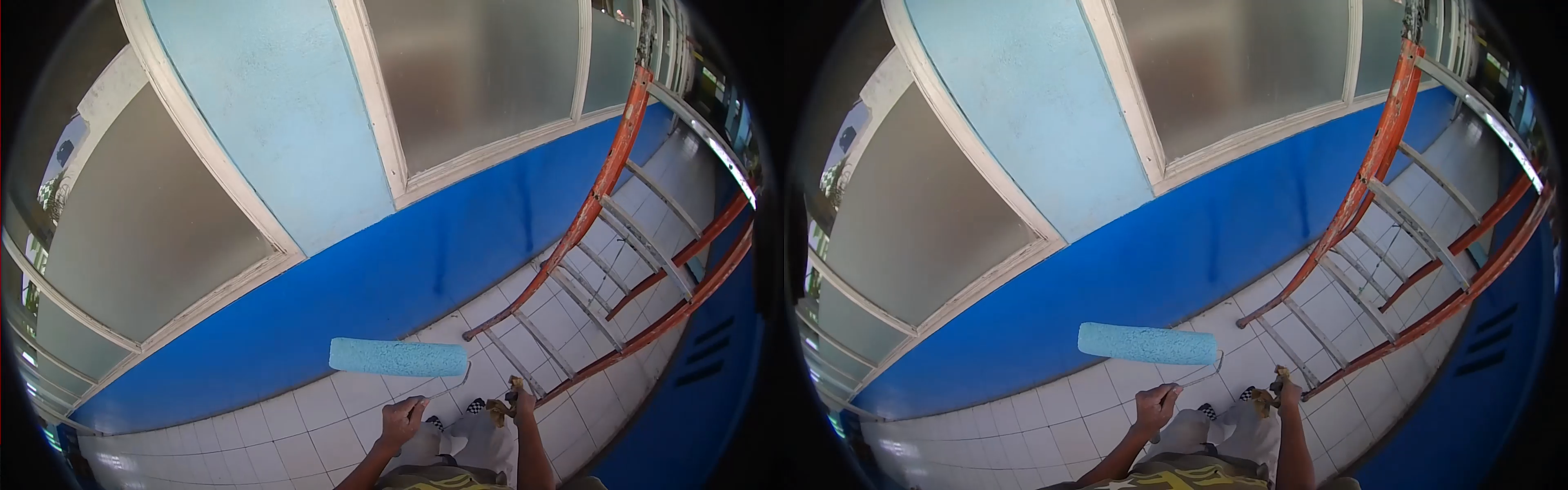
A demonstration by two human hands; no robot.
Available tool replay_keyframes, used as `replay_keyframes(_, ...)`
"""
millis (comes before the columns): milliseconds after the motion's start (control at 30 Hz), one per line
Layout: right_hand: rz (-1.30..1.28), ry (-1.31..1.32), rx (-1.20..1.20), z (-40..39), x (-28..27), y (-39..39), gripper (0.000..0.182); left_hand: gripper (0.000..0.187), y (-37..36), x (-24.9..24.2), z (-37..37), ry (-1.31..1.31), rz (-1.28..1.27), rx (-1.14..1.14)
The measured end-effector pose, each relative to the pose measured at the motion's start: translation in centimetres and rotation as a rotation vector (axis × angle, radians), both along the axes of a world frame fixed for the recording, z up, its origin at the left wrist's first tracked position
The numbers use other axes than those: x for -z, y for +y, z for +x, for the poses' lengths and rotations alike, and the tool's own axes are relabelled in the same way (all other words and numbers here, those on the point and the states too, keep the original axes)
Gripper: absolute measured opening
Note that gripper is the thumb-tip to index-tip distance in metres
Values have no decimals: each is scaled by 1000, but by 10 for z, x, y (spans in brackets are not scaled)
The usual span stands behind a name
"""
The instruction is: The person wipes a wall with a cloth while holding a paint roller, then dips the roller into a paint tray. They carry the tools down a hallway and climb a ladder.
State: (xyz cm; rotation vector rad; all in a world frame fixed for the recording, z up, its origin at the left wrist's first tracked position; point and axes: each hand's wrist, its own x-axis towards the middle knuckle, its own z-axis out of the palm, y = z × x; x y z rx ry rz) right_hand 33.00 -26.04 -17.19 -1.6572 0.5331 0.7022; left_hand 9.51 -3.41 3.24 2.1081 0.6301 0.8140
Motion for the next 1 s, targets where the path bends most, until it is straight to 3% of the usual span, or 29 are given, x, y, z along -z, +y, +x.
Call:
replay_keyframes(33,-184,-121,-292,-23,-24,-31,41,11,-8,-10,3,90,-5,61)
replay_keyframes(67,-542,-35,-529,-31,44,-72,51,11,-18,-21,7,99,-9,74)
replay_keyframes(100,-439,168,-500,-53,10,-85,59,11,-26,-30,15,50,0,136)
replay_keyframes(133,-433,172,-488,-66,1,-101,59,11,-34,-38,23,-2,9,198)
replay_keyframes(200,-705,-61,-604,-87,-24,-137,57,11,-54,-46,35,9,10,255)
replay_keyframes(267,-623,-6,-540,-95,6,-178,54,11,-75,-50,49,6,-36,367)
replay_keyframes(333,-254,67,-291,-105,17,-214,51,11,-98,-51,65,-17,-14,437)
replay_keyframes(433,-137,-36,-115,-121,96,-279,45,9,-144,-57,91,-50,-17,585)
replay_keyframes(567,-322,110,64,-117,-6,-315,48,9,-218,-66,122,0,-66,756)
replay_keyframes(633,-319,-39,160,-119,-51,-336,40,10,-257,-66,136,-49,-57,804)
replay_keyframes(733,-156,-236,511,-117,-78,-367,32,9,-312,-67,156,-24,-66,915)
replay_keyframes(933,-94,-255,741,-108,-111,-432,19,10,-398,-67,204,-27,-127,1058)
replay_keyframes(1000,87,-237,843,-100,-110,-446,18,11,-422,-69,222,-27,-139,1083)
